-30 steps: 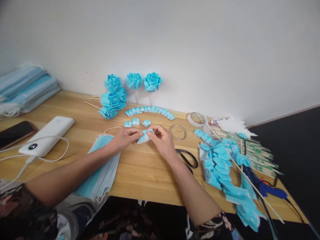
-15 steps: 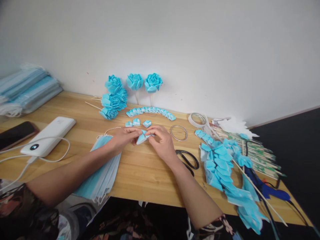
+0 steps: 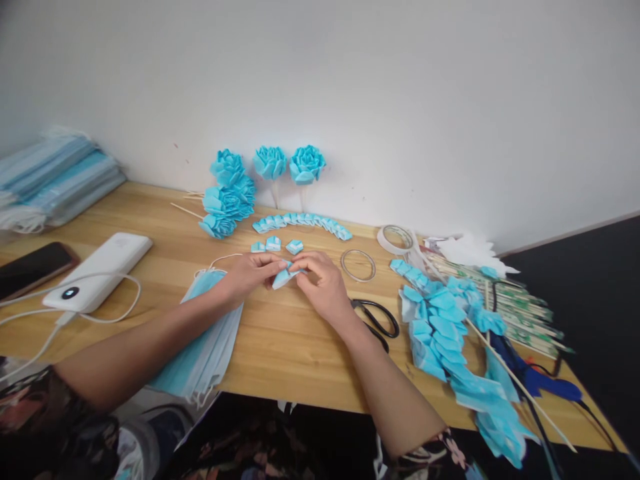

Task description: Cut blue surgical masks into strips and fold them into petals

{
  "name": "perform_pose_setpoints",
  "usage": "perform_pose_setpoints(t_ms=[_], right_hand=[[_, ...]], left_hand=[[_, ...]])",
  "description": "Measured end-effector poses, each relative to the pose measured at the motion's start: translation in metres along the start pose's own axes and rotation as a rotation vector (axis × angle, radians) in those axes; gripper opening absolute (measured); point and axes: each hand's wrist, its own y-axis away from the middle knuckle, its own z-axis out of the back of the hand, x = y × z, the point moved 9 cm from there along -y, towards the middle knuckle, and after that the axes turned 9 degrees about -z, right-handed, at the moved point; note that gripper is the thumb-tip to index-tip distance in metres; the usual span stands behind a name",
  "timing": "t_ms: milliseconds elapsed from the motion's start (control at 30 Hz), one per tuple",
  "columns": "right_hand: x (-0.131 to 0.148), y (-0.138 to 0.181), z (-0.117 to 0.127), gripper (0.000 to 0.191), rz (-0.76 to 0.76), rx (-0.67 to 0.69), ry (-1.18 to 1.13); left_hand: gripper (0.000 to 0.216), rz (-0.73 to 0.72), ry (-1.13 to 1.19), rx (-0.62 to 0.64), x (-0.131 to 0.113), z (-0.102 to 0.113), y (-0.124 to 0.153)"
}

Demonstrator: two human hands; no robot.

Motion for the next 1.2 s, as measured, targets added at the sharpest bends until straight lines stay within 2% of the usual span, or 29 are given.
perform_pose_setpoints(t_ms=[167, 233, 333, 467, 633, 767, 933, 1200], right_hand=[[0.004, 0.001, -0.002, 0.017, -0.022, 0.075, -0.05], [0.0, 0.001, -0.002, 0.016, -0.09, 0.119, -0.151], [-0.015, 0.001, -0.002, 0.024, -0.24, 0.125, -0.279], [-0.03, 0.0, -0.006, 0.029, -0.343, 0.119, -0.23], [-0.034, 0.001, -0.011, 0.023, -0.394, 0.14, -0.199], [-0.033, 0.003, -0.012, 0.021, -0.441, 0.132, -0.312], [-0.033, 0.008, -0.024, 0.028, -0.52, 0.215, -0.406], [-0.037, 0.01, -0.03, 0.029, -0.509, 0.237, -0.385]], left_hand=[[0.034, -0.022, -0.034, -0.026, -0.003, 0.003, -0.001], [0.033, -0.026, -0.027, -0.045, -0.005, 0.005, -0.001], [0.033, -0.028, -0.022, -0.052, -0.007, 0.006, 0.0], [0.032, -0.04, -0.029, -0.045, -0.007, 0.005, 0.0], [0.032, -0.033, -0.022, -0.062, -0.004, 0.006, -0.001], [0.032, -0.059, 0.021, -0.075, -0.008, 0.006, 0.0], [0.034, -0.084, 0.057, -0.101, -0.012, 0.005, 0.001], [0.03, -0.094, 0.02, -0.095, -0.01, 0.004, 0.002]])
